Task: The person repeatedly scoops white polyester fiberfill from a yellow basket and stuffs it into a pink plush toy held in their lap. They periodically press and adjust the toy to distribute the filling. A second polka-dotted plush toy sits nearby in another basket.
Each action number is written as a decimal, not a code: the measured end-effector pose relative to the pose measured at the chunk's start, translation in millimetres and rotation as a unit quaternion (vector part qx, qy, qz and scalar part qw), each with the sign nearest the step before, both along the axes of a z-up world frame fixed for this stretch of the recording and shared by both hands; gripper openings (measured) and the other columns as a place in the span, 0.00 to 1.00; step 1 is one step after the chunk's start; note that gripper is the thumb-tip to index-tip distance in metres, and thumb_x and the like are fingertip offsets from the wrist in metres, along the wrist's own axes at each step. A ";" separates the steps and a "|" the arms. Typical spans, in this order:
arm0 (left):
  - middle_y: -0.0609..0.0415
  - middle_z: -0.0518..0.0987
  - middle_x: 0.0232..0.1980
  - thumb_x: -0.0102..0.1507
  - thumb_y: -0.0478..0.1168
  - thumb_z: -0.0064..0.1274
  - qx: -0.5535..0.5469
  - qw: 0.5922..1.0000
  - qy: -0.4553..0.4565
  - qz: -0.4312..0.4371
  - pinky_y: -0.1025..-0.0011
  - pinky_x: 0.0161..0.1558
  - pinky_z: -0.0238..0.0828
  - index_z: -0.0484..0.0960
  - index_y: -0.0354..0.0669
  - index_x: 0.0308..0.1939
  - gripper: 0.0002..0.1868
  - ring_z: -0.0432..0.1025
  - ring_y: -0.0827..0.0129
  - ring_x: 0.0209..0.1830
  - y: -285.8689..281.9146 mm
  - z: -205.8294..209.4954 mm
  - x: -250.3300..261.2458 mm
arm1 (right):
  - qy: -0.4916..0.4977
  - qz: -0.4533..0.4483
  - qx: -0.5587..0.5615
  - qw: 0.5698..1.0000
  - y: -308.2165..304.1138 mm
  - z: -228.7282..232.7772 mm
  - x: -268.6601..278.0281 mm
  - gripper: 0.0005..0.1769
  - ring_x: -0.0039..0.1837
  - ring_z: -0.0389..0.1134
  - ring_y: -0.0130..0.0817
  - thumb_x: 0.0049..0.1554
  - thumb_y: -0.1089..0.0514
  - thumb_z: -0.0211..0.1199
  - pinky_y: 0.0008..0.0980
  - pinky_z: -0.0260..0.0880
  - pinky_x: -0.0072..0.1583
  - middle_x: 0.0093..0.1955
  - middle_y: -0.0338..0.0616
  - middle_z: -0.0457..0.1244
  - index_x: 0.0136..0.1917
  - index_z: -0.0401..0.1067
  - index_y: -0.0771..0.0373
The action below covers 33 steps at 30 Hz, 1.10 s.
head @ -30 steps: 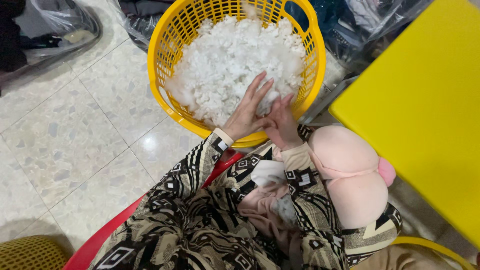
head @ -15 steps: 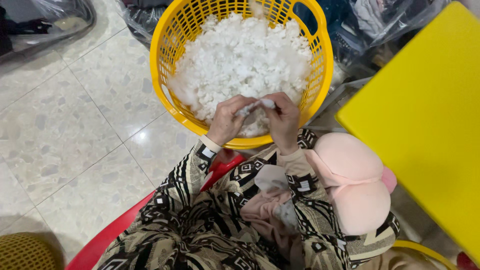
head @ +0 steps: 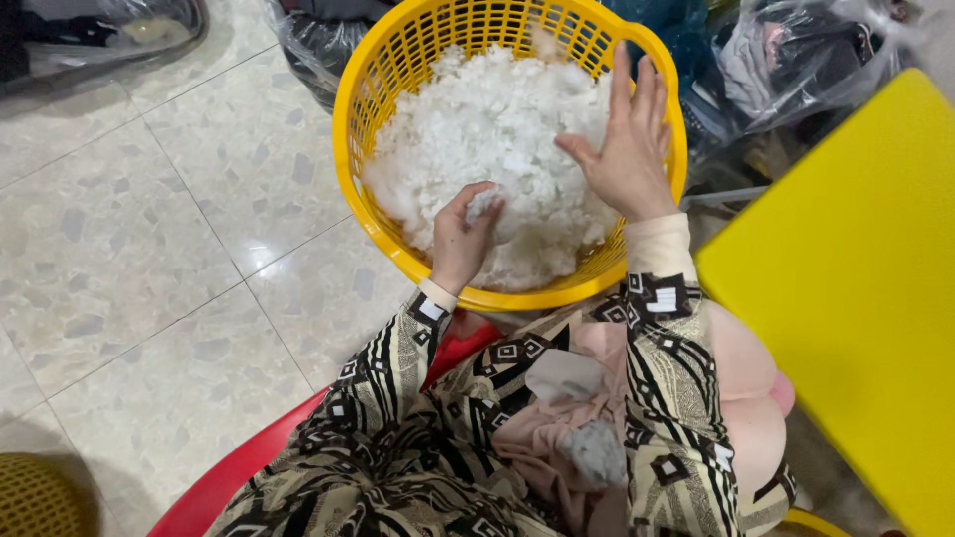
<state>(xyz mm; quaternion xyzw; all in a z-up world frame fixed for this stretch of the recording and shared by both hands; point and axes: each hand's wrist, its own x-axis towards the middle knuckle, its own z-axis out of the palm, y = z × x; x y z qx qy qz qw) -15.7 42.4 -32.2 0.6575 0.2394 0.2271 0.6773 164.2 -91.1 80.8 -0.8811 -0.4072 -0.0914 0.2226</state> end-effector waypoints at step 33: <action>0.65 0.76 0.27 0.67 0.39 0.58 -0.166 0.978 -0.098 -0.081 0.82 0.26 0.63 0.85 0.39 0.44 0.07 0.66 0.84 0.23 -9.7 -10.3 13.2 | -0.064 -0.032 0.314 0.947 2.7 24.8 -120.3 0.03 0.49 0.67 0.43 0.64 0.70 0.63 0.36 0.69 0.52 0.47 0.51 0.64 0.49 0.70 0.69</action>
